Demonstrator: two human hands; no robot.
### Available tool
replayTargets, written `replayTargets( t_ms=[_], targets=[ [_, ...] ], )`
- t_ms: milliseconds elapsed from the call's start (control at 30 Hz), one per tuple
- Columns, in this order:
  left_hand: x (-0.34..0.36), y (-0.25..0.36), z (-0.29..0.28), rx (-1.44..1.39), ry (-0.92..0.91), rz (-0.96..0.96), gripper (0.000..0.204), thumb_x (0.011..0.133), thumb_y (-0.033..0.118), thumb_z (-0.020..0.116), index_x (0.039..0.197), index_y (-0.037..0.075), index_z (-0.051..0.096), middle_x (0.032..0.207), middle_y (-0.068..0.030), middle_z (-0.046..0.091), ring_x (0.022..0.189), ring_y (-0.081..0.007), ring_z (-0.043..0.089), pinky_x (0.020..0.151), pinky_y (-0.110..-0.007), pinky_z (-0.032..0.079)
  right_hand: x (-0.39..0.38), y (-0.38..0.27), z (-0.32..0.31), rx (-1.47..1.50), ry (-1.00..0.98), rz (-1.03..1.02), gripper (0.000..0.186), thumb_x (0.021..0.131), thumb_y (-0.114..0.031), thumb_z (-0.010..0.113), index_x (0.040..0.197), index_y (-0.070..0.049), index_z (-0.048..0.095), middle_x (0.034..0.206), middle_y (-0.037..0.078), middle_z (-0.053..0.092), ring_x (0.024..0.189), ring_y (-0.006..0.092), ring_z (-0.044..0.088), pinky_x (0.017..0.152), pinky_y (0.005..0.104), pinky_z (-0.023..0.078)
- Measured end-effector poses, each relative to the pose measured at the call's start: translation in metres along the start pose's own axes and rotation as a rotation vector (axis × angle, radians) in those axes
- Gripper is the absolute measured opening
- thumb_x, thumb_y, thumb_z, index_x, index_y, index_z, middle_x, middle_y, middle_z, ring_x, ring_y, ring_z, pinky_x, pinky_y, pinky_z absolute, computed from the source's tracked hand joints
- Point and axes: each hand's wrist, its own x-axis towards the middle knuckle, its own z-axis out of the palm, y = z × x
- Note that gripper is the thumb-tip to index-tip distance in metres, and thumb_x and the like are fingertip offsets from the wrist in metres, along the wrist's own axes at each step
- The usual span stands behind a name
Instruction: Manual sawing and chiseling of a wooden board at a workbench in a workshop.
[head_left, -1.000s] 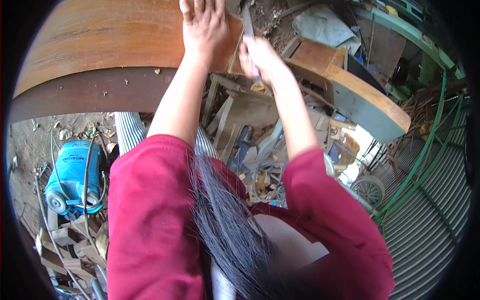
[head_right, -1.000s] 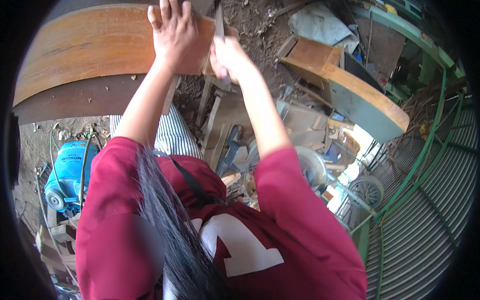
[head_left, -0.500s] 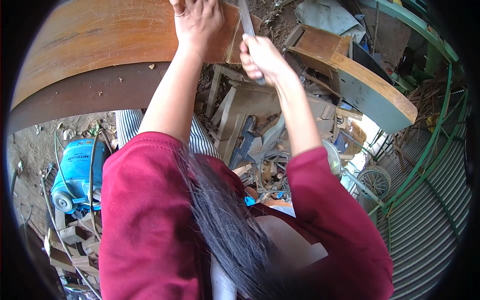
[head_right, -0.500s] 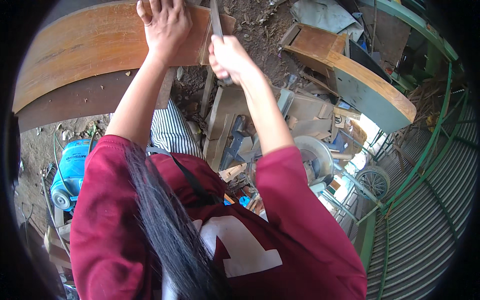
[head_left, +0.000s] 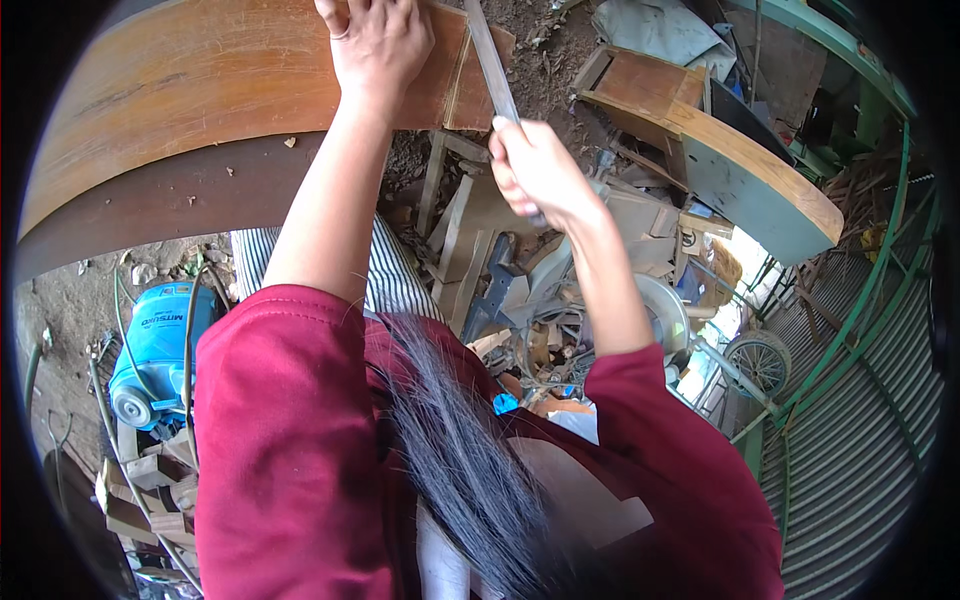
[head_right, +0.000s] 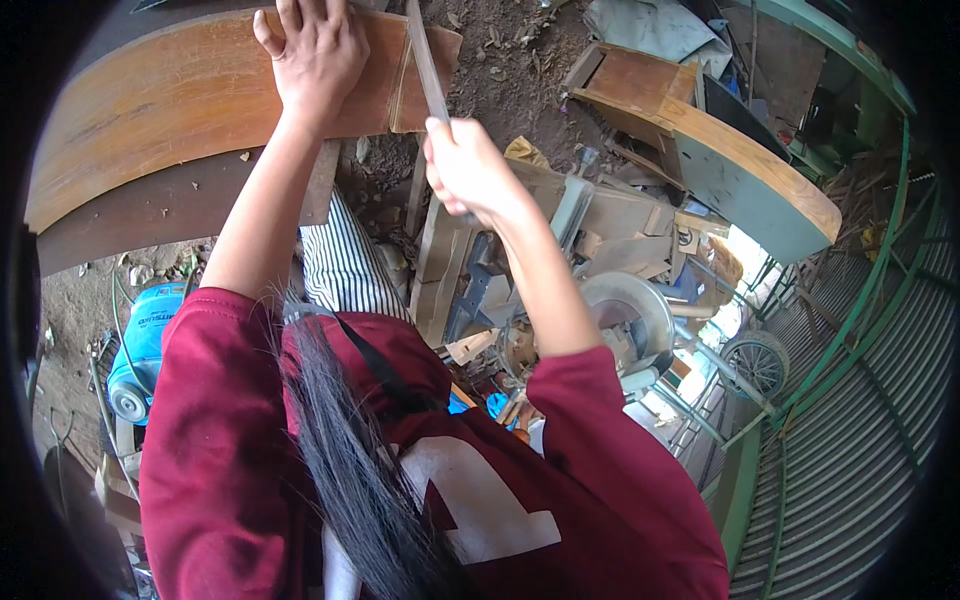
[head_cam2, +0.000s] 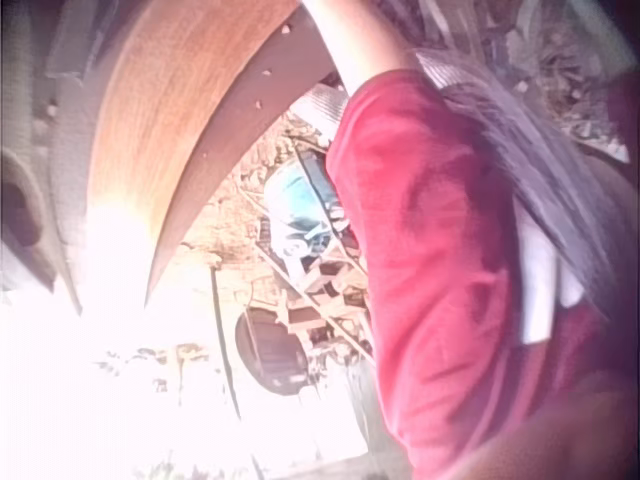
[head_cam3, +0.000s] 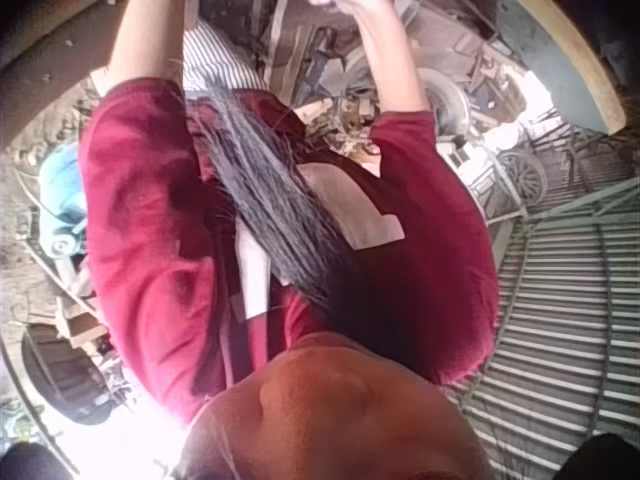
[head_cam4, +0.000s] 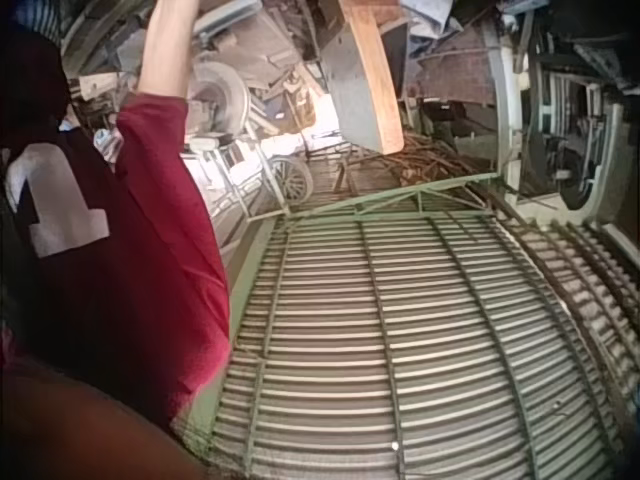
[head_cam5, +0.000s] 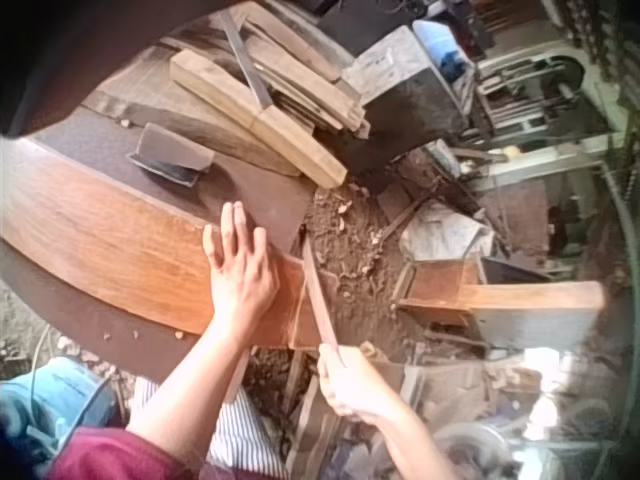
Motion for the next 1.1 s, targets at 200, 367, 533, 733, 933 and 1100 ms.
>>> replayTargets(
  t_ms=[200, 367, 533, 733, 933, 1100],
  targets=[
    [0.004, 0.004, -0.002, 0.005, -0.046, -0.001, 0.024, 0.076, 0.016, 0.042, 0.096, 0.002, 0.047, 0.126, -0.0202, 0.033, 0.122, -0.0305, 0.024, 0.098, -0.047, 0.014, 0.002, 0.030, 0.029, 0.299, 0.131, -0.064, 0.025, 0.088, -0.024, 0.037, 0.072, -0.005, 0.041, 0.046, -0.002, 0.034, 0.031, 0.0045, 0.027, 0.027, 0.0201, 0.021],
    [0.002, 0.003, 0.001, 0.240, 0.006, 0.073, 0.016, 0.076, 0.024, 0.047, 0.084, 0.010, 0.049, 0.118, -0.0112, 0.042, 0.115, -0.0253, 0.032, 0.092, -0.047, 0.016, 0.013, 0.048, 0.040, 0.248, 0.224, -0.227, 0.035, 0.090, -0.026, 0.037, 0.066, -0.001, 0.045, 0.045, 0.002, 0.042, 0.037, 0.0084, 0.041, 0.035, 0.0239, 0.031],
    [0.001, -0.006, 0.008, 0.207, 0.022, 0.124, 0.022, 0.078, 0.024, 0.044, 0.086, 0.004, 0.047, 0.116, -0.0187, 0.039, 0.113, -0.0312, 0.033, 0.089, -0.048, 0.020, 0.025, 0.067, 0.047, 0.079, 0.357, -0.381, 0.033, 0.090, -0.024, 0.039, 0.068, -0.001, 0.046, 0.049, 0.001, 0.043, 0.041, 0.0065, 0.041, 0.037, 0.0217, 0.031],
    [0.000, -0.003, 0.010, 0.180, 0.016, 0.110, 0.017, 0.078, 0.024, 0.045, 0.085, 0.009, 0.049, 0.115, -0.0138, 0.043, 0.115, -0.0273, 0.032, 0.091, -0.047, 0.015, 0.019, 0.061, 0.049, -0.061, 0.469, -0.461, 0.028, 0.088, -0.017, 0.042, 0.068, 0.001, 0.049, 0.054, 0.019, 0.053, 0.050, 0.0325, 0.056, 0.043, 0.0400, 0.040],
    [0.001, -0.008, 0.005, 0.216, -0.012, 0.140, 0.018, 0.078, 0.024, 0.046, 0.088, 0.009, 0.050, 0.115, -0.0126, 0.043, 0.115, -0.0264, 0.032, 0.090, -0.044, 0.016, 0.020, 0.062, 0.056, -0.119, 0.468, -0.461, 0.032, 0.089, -0.023, 0.041, 0.069, -0.001, 0.050, 0.047, 0.008, 0.050, 0.042, 0.0172, 0.053, 0.041, 0.0294, 0.039],
    [0.004, -0.007, 0.008, 0.206, -0.007, 0.152, 0.018, 0.078, 0.024, 0.046, 0.089, 0.011, 0.051, 0.116, -0.0124, 0.043, 0.114, -0.0273, 0.033, 0.090, -0.045, 0.017, 0.032, 0.043, 0.035, -0.036, 0.894, -0.689, 0.024, 0.091, -0.015, 0.036, 0.070, -0.002, 0.039, 0.050, -0.001, 0.036, 0.041, 0.0066, 0.034, 0.039, 0.0205, 0.031]
  ],
)
